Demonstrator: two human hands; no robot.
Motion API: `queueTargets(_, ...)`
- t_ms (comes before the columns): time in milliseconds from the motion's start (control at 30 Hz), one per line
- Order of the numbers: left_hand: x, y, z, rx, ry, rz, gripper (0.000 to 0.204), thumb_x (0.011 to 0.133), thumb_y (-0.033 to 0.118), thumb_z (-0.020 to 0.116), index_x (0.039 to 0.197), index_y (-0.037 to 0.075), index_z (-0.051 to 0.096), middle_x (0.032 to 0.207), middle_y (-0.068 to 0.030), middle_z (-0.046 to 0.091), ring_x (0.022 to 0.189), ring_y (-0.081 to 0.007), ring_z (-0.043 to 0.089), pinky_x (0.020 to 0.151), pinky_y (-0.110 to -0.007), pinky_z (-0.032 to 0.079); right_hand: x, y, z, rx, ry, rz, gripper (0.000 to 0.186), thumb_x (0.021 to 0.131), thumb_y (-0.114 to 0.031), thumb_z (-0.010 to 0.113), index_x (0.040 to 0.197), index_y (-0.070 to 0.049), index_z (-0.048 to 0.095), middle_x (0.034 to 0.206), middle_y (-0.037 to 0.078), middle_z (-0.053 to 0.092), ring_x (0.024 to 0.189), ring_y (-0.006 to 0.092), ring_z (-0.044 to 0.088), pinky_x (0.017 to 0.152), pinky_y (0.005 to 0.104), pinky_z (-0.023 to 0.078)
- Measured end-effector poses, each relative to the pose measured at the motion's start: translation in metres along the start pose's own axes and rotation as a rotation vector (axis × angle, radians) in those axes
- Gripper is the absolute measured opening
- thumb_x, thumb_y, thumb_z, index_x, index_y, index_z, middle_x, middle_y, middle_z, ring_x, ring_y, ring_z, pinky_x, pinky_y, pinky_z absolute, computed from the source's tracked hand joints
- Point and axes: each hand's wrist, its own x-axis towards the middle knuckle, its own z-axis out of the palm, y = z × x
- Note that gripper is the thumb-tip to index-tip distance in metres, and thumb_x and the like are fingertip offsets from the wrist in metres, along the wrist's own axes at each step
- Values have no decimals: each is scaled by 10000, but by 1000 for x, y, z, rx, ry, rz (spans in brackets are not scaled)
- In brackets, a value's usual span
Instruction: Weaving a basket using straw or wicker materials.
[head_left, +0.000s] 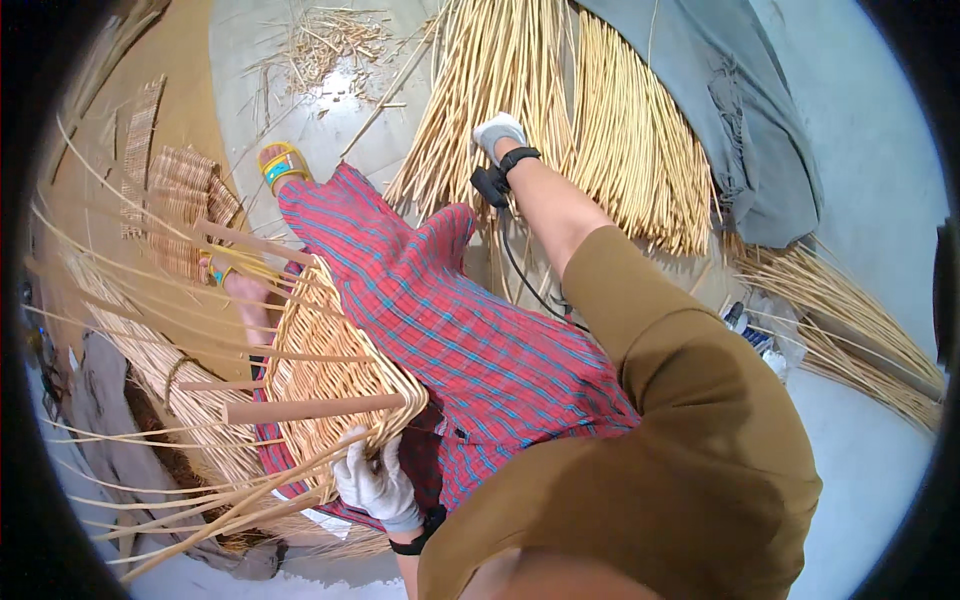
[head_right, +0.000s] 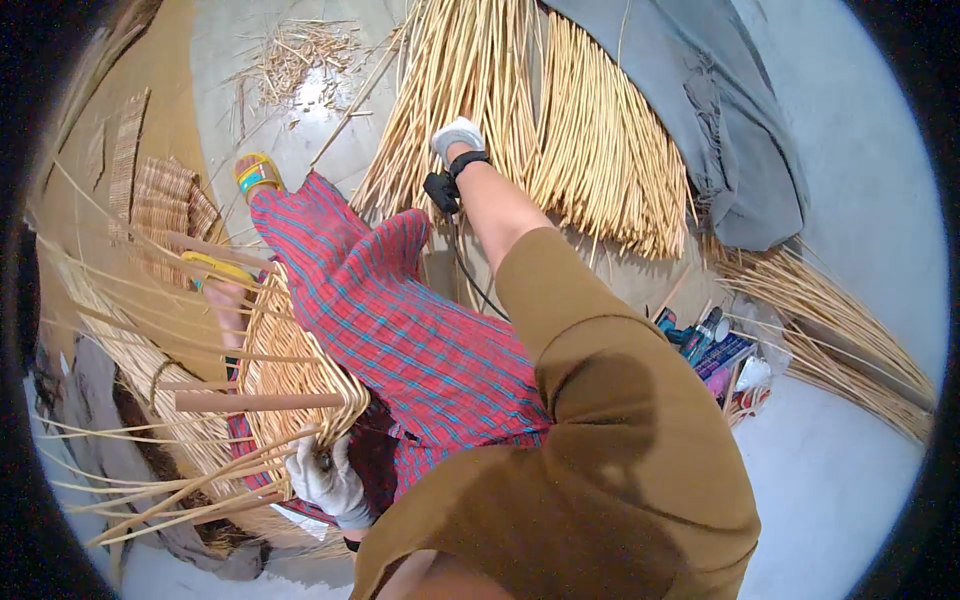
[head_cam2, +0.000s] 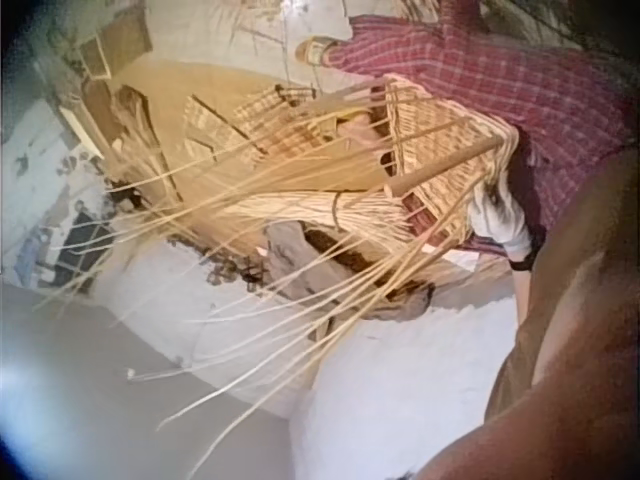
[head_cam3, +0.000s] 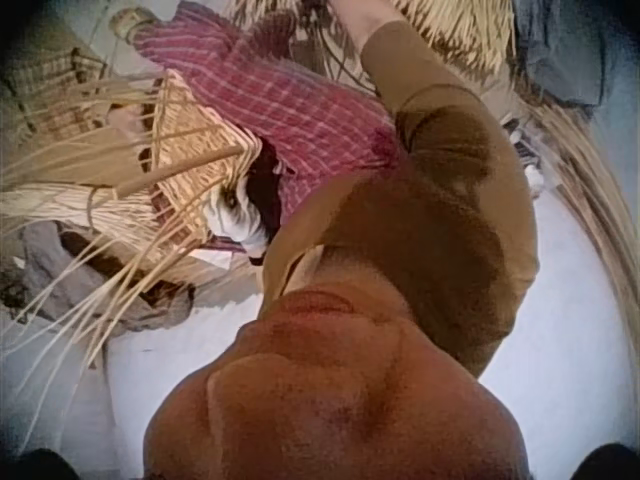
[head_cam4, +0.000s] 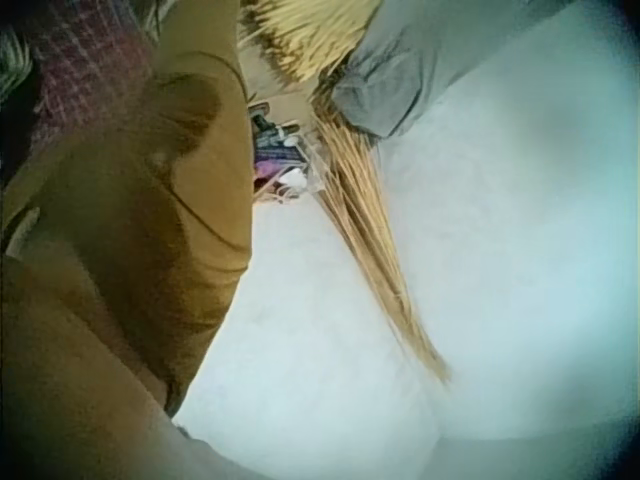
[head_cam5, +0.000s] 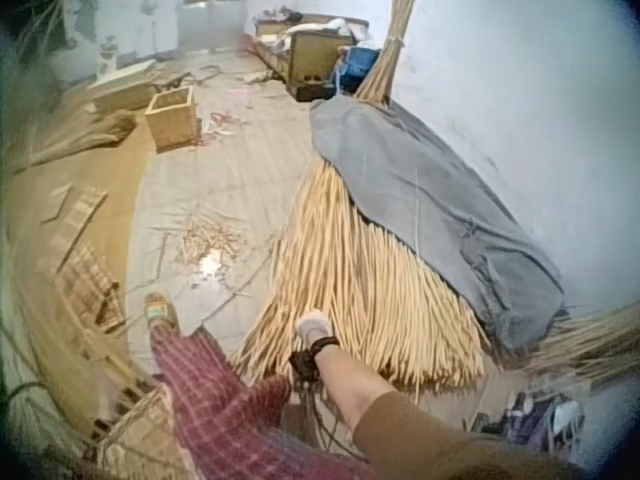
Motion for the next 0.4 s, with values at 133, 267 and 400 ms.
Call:
queueTargets(133,3,2,1,13,7,-24,493,844,328,856,1213,55,676,1073,-173,698,926,-378,660,769,-452,533,0,3,3,-80,-18,-100,484,827,-417,796,1188,-97,751,1305,132,705,1214,291,675,994,428,558)
queueTargets(267,2,1,1,11,-2,-17,484,848,310,856,1206,41,671,1068,-162,703,927,-376,661,768,-453,530,12,-7,15,-63,-33,37,498,797,-379,834,1207,-113,740,1293,131,712,1197,292,688,1000,426,562)
queueTargets(400,5,2,2,-27,-11,-35,476,852,284,854,1219,42,673,1096,-158,709,943,-371,664,786,-453,537,37,3,40,167,138,-45,591,812,-360,825,1334,-135,666,1273,239,695,1179,322,697,1010,458,561)
